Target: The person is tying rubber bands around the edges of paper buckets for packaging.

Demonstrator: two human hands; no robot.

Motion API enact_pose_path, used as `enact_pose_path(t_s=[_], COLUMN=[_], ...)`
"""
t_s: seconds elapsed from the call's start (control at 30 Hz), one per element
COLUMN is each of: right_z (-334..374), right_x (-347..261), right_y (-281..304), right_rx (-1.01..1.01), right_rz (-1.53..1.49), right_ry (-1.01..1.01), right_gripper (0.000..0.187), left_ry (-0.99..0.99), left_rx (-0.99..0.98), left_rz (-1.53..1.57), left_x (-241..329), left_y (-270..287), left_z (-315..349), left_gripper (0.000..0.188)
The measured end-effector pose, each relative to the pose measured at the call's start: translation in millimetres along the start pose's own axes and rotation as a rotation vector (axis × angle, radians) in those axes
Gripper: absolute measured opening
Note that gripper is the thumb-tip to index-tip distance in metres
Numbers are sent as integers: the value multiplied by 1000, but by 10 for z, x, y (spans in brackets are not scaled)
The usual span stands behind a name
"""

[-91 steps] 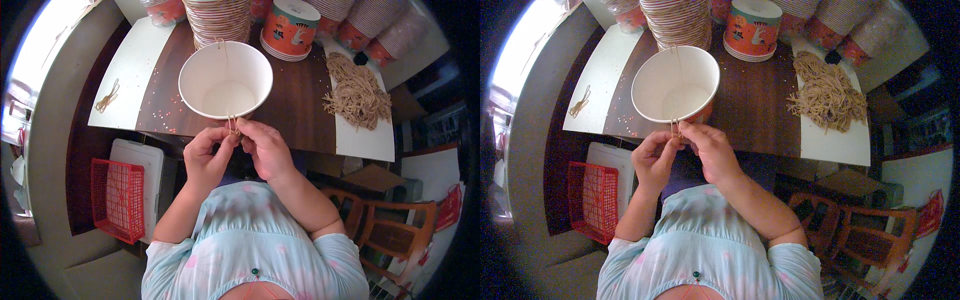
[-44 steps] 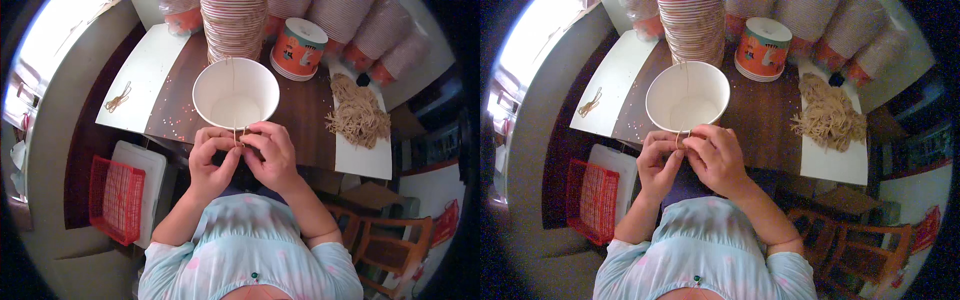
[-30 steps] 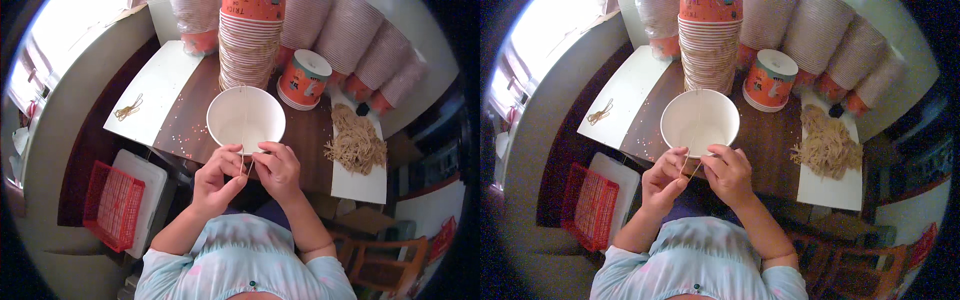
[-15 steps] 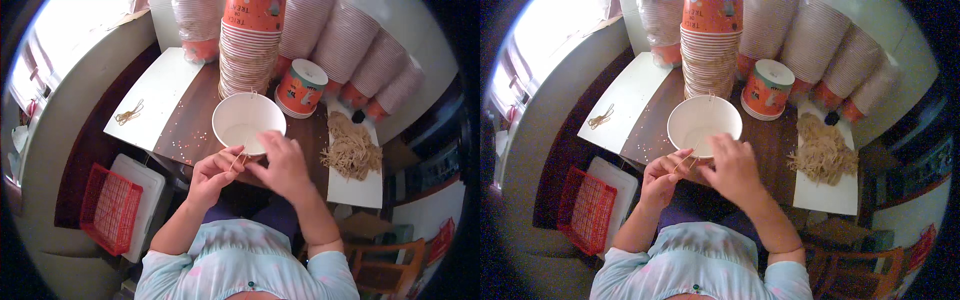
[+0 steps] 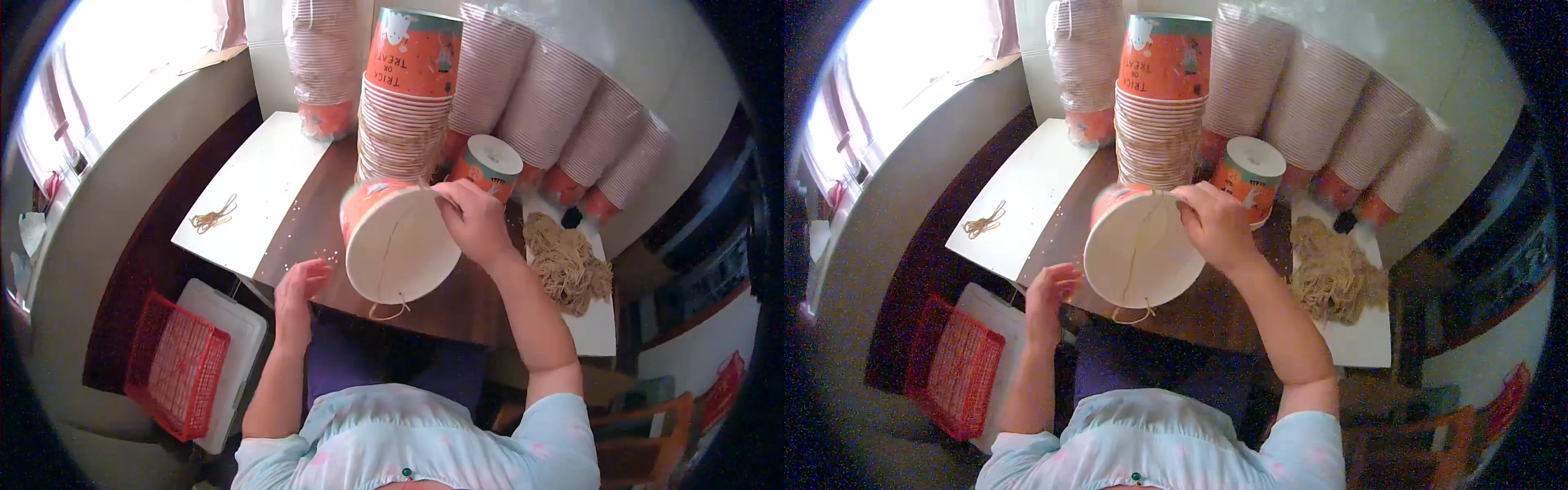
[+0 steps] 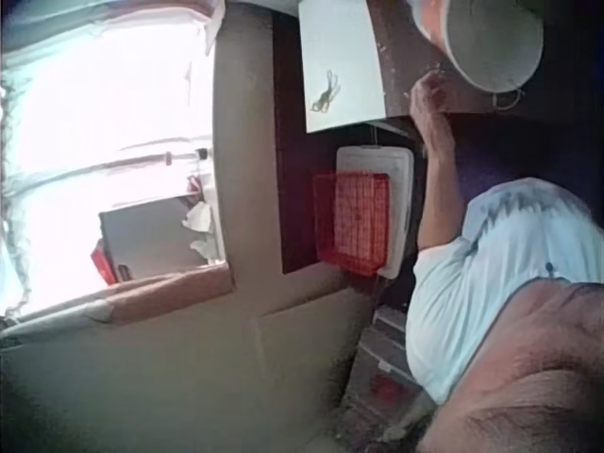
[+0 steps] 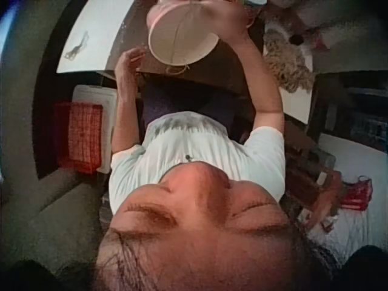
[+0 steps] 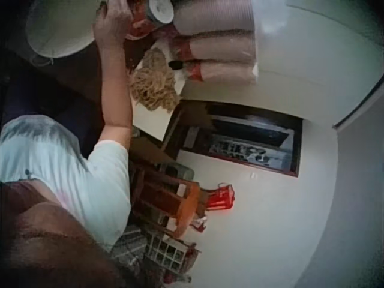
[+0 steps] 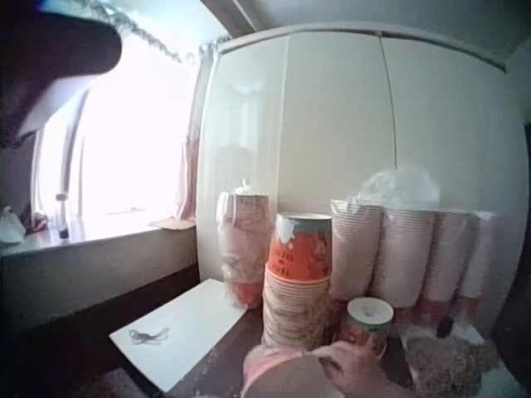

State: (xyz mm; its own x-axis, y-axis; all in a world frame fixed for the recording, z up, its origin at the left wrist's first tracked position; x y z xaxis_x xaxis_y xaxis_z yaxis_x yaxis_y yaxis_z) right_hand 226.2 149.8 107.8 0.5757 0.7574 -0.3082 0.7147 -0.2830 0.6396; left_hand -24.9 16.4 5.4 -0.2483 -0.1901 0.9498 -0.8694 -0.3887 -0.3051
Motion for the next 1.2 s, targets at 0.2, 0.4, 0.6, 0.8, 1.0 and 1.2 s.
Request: enact_pose_path(t_s=[0.2, 0.4, 0.6, 0.8, 1.0, 1.2], right_z=[-54, -769, -1757, -2360, -2470, -2018], right_x=[-493, -438, -409, 50, 559, 906], right_y=[571, 791, 969, 906, 476, 141], right_rx=[16, 26, 125, 177, 110, 26], right_rz=[-264, -898, -533, -404, -337, -345], right_ry=[148, -165, 107, -79, -228, -330], right_gripper=[54, 66, 76, 82, 75, 54], left_ry=[-137, -895, -1177, -1050, -820, -835], left_rx=[-366, -251, -233, -190, -188, -38], left_rz=[81, -181, -354, -548, -503, -741], left_x=[311, 1249, 2038, 2143, 1678, 1132], left_y=[-417, -865, -1329, -1754, -1922, -1880], left_z=[-371, -885, -1787, -2485, -2808, -2702], left_gripper=[78, 103, 107, 109, 107, 104])
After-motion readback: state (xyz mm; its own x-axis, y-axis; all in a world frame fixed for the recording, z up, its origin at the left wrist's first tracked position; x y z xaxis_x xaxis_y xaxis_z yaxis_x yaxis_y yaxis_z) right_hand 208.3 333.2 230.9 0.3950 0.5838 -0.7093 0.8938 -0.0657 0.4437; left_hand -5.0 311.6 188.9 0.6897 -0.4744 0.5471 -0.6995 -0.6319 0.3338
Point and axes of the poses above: each hand's wrist, its own z-axis away from the middle knuckle, its own y-axis out of the back of the hand, x = y × z, the point moved 2 cm from there along -z, towards the middle knuckle, and after that the axes turned 6 degrees about x, right-handed, at the moved point
